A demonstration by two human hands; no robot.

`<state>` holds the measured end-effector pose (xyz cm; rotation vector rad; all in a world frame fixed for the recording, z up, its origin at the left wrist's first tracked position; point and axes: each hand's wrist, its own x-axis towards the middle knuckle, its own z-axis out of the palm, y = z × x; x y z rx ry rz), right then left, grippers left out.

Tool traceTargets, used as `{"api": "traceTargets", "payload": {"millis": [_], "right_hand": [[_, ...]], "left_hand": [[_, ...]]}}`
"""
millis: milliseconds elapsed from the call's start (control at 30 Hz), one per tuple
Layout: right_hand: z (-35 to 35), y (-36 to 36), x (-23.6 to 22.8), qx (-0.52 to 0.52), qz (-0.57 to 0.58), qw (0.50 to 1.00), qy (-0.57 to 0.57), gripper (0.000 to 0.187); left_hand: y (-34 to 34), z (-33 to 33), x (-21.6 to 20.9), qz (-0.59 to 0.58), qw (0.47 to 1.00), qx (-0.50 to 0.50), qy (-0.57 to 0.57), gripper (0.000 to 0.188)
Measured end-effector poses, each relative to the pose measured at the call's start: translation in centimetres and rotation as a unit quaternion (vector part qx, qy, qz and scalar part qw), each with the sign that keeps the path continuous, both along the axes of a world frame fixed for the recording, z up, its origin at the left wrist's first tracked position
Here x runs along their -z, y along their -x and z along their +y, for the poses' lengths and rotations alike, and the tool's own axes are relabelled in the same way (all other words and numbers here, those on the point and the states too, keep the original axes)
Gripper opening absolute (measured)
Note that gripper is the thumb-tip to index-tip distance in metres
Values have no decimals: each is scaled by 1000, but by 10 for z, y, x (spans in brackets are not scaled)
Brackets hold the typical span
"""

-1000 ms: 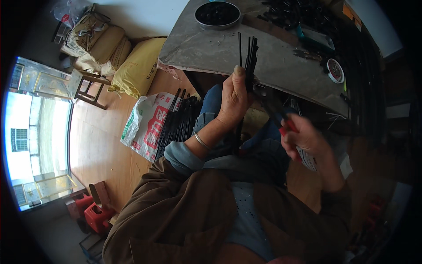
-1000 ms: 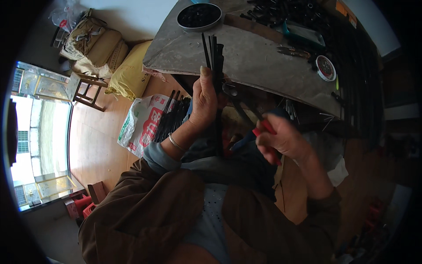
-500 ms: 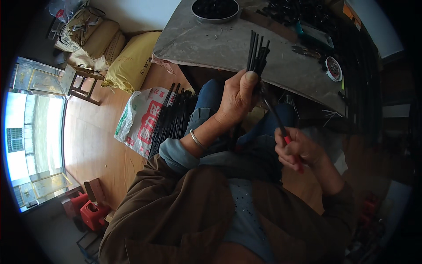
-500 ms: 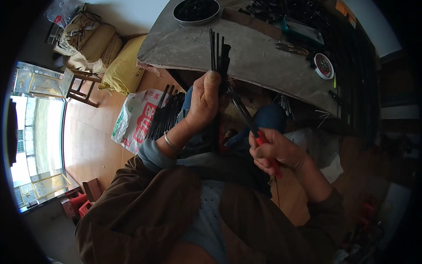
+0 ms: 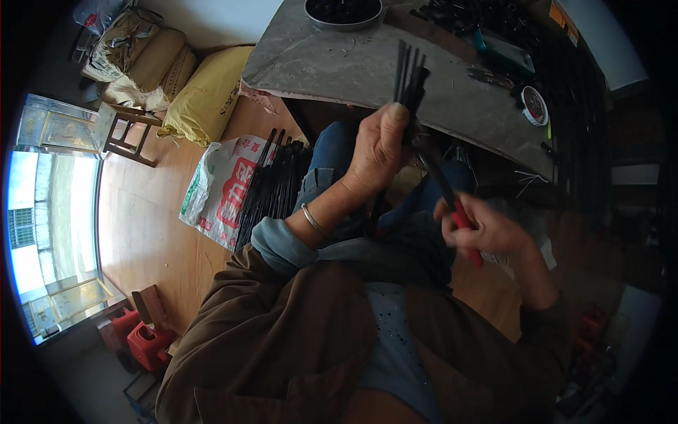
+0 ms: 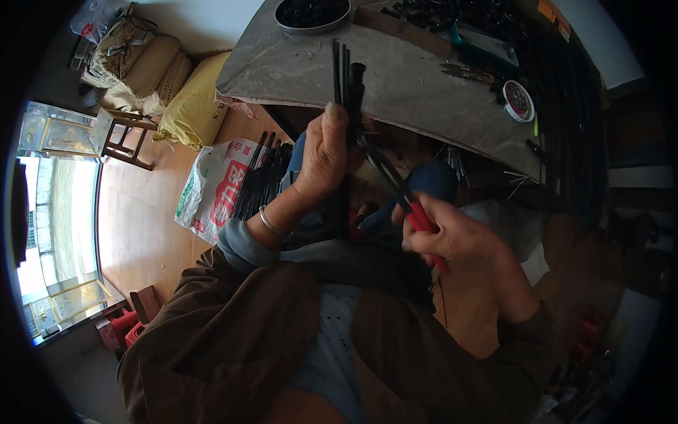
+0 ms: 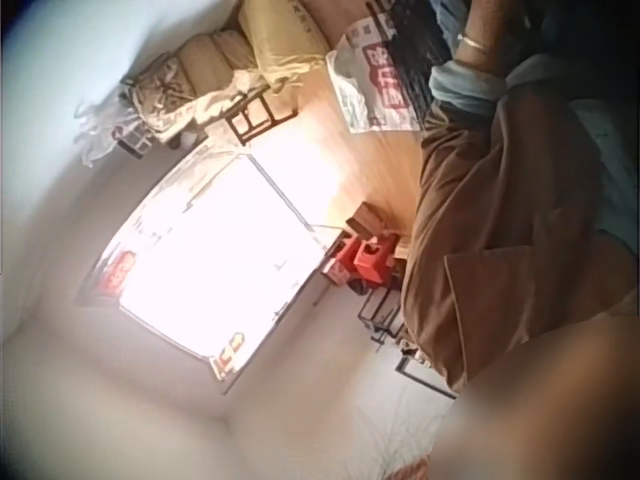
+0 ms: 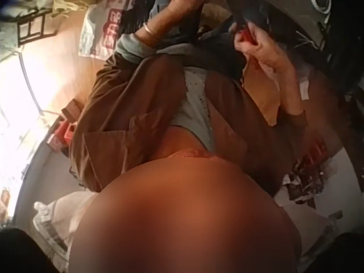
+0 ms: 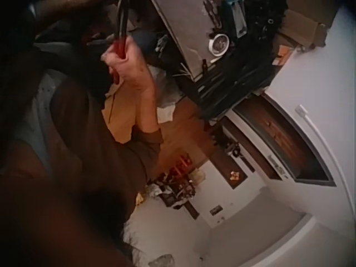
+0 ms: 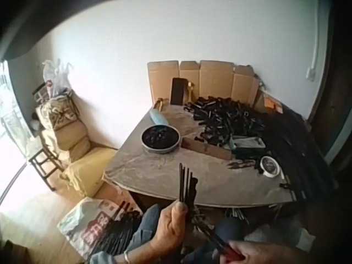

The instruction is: Assembling metal umbrella ribs into a central runner component using wire and pliers.

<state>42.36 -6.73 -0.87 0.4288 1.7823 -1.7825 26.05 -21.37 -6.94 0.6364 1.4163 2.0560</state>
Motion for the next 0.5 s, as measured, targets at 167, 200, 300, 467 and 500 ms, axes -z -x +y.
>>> {"api": "traceTargets", "payload": {"millis": [167, 200, 300, 467, 500], "right_hand": [[-3, -8, 4, 91, 242, 929, -265, 20], [-4, -12, 6, 119, 148, 979, -70, 20], [-1, -24, 23, 162, 9, 956, 246, 23], [1, -4, 5, -8, 39, 995, -95, 31], [-3, -3, 4, -6, 129, 950, -285, 34]], "left_hand": [[5, -6, -2, -37, 999, 10, 6, 54], [4, -7, -3, -37, 999, 11, 7, 54], [1, -3, -5, -27, 999, 41, -17, 53], [0, 2, 0, -26, 999, 27, -22, 53], [1, 1, -1, -25, 999, 24, -21, 53]]}}
